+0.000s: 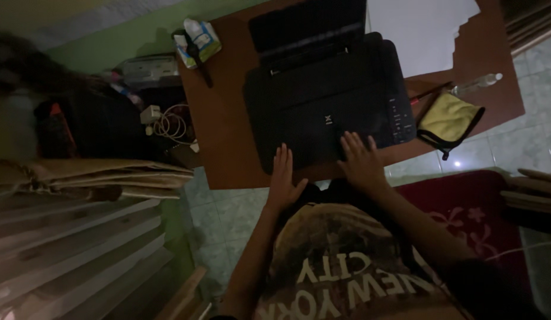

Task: The person cleans a black printer on a wooden table. They spray a cleaning solution onto the printer surface and wipe it with a yellow cloth, then use a small brush to clean crevices. The person repeatedly wipes and brushes the printer throughout the clip.

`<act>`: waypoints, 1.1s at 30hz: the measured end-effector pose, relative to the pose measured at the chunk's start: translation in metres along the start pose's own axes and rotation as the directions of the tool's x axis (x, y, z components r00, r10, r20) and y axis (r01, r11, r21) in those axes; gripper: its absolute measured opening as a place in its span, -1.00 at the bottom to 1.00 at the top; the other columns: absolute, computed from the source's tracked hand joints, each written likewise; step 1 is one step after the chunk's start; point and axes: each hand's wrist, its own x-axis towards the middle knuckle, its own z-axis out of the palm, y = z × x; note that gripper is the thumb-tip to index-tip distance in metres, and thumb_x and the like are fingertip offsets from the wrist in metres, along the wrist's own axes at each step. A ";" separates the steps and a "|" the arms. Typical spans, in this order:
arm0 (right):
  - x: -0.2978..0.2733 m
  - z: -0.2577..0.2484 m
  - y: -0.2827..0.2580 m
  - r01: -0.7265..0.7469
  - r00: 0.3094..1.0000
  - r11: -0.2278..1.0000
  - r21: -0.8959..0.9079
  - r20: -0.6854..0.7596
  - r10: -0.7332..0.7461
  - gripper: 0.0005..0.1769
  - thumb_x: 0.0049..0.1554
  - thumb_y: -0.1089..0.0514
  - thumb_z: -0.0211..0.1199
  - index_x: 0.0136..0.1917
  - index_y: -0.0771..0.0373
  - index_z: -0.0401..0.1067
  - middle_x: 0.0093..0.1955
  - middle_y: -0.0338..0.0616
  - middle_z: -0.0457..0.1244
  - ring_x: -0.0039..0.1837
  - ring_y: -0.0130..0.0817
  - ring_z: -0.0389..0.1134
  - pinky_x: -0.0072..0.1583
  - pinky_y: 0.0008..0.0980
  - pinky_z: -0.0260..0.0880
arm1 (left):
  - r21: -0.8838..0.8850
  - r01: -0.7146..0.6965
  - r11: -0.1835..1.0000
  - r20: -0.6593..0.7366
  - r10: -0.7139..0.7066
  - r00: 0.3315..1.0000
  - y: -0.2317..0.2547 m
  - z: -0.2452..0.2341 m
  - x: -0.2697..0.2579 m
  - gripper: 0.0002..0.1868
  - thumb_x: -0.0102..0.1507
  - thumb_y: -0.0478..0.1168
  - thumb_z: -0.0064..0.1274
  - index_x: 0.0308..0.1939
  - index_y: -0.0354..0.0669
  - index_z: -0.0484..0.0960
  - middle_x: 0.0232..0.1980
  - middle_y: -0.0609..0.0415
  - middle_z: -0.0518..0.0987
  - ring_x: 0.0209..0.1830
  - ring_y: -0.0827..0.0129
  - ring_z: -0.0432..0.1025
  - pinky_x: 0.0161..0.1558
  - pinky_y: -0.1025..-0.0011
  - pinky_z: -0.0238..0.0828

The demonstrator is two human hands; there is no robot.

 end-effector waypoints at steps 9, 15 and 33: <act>-0.019 0.004 0.035 -0.246 0.967 0.966 0.081 -0.054 0.251 -0.26 0.38 -0.14 -0.08 0.64 0.37 0.04 0.73 0.08 -0.11 0.74 -0.11 -0.14 0.66 0.15 -0.34 | -0.066 -0.040 0.997 -0.044 0.037 0.998 -0.013 0.008 0.004 0.03 0.43 0.34 -0.24 0.67 -0.33 -0.20 0.76 -0.18 -0.28 0.78 -0.08 -0.40 0.67 -0.05 -0.44; 0.001 0.019 0.010 -0.232 0.971 0.945 0.231 0.004 0.237 -0.21 0.36 -0.17 -0.15 0.63 0.43 -0.03 0.73 0.19 -0.22 0.73 0.04 -0.28 0.62 0.12 -0.42 | -0.158 -0.025 0.987 -0.067 0.015 0.998 -0.014 0.009 0.003 0.07 0.40 0.42 -0.27 0.67 -0.30 -0.21 0.75 -0.18 -0.30 0.77 -0.06 -0.43 0.65 -0.05 -0.44; 0.089 0.002 -0.101 0.459 0.833 0.831 0.314 0.173 -0.525 -0.17 0.29 -0.19 -0.03 0.65 0.31 -0.08 0.70 0.08 -0.19 0.70 -0.01 -0.26 0.60 0.00 -0.39 | -0.351 -0.017 0.936 -0.211 -0.062 0.976 -0.016 0.003 0.000 0.02 0.43 0.40 -0.29 0.70 -0.13 -0.29 0.77 -0.11 -0.41 0.78 -0.03 -0.49 0.67 -0.05 -0.42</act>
